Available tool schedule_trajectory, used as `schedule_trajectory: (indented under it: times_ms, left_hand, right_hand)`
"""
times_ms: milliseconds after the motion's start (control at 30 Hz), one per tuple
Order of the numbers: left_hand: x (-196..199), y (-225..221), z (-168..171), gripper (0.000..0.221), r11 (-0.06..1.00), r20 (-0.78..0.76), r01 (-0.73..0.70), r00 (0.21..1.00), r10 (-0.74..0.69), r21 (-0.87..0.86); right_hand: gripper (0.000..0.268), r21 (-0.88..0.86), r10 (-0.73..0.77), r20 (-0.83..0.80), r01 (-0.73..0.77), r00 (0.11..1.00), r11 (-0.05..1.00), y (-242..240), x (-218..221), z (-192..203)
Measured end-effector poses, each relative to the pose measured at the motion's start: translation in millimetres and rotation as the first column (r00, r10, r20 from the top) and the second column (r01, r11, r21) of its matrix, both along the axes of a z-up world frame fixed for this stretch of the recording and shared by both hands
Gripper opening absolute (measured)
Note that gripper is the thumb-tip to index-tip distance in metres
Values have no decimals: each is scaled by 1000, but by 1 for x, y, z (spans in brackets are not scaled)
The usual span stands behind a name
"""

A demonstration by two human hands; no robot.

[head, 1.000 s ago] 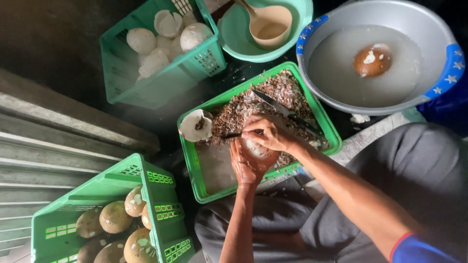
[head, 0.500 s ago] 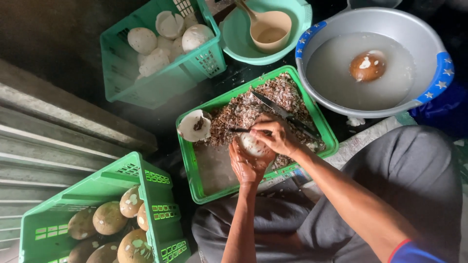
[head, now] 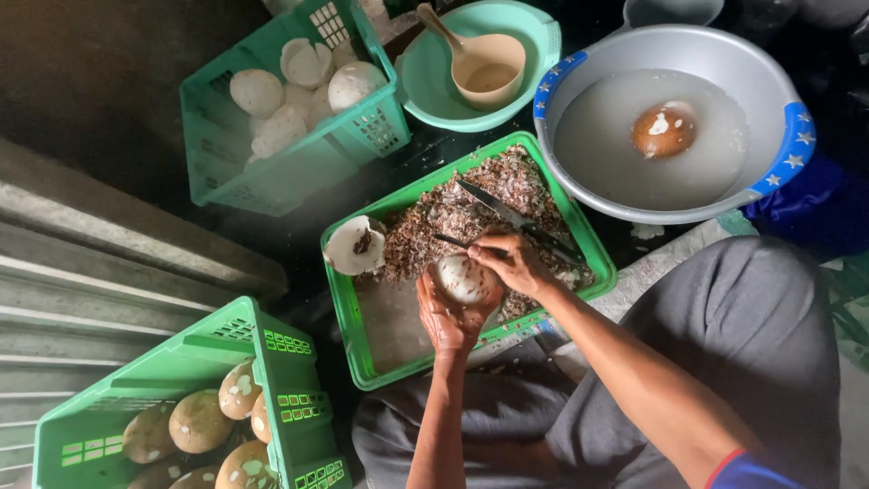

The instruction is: A person uses a knife to manually peel the outer husk from a coconut while sitting on the floor.

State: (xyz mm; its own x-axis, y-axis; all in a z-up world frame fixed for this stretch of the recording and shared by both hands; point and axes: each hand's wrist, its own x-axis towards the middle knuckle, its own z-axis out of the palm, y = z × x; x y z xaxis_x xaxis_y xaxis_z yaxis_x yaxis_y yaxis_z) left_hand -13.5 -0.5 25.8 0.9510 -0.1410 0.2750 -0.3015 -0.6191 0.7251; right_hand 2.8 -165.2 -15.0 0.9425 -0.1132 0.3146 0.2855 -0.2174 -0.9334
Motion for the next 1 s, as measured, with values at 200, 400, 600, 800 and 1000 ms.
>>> schedule_trajectory:
  times_ms: [200,400,600,800,1000]
  left_hand:
    - [6,3,-29,120,995,286,71,957,-49,-66]
    - [4,7,-31,116,997,257,83,963,-82,6]
    - [25,6,-100,120,996,239,45,971,-25,-77]
    - [26,-3,-105,119,998,127,1,992,7,-59]
    - [-13,-2,-4,111,999,201,1,980,10,-52]
  right_hand:
    - [13,-204,180,-153,-209,972,956,-15,26,34]
    - [17,-440,143,67,-99,987,892,5,14,64]
    - [20,-536,162,157,-54,974,843,24,-8,52]
    - [21,-398,156,138,-89,978,913,26,-21,70]
    - [25,-306,54,79,-28,995,952,1,13,4]
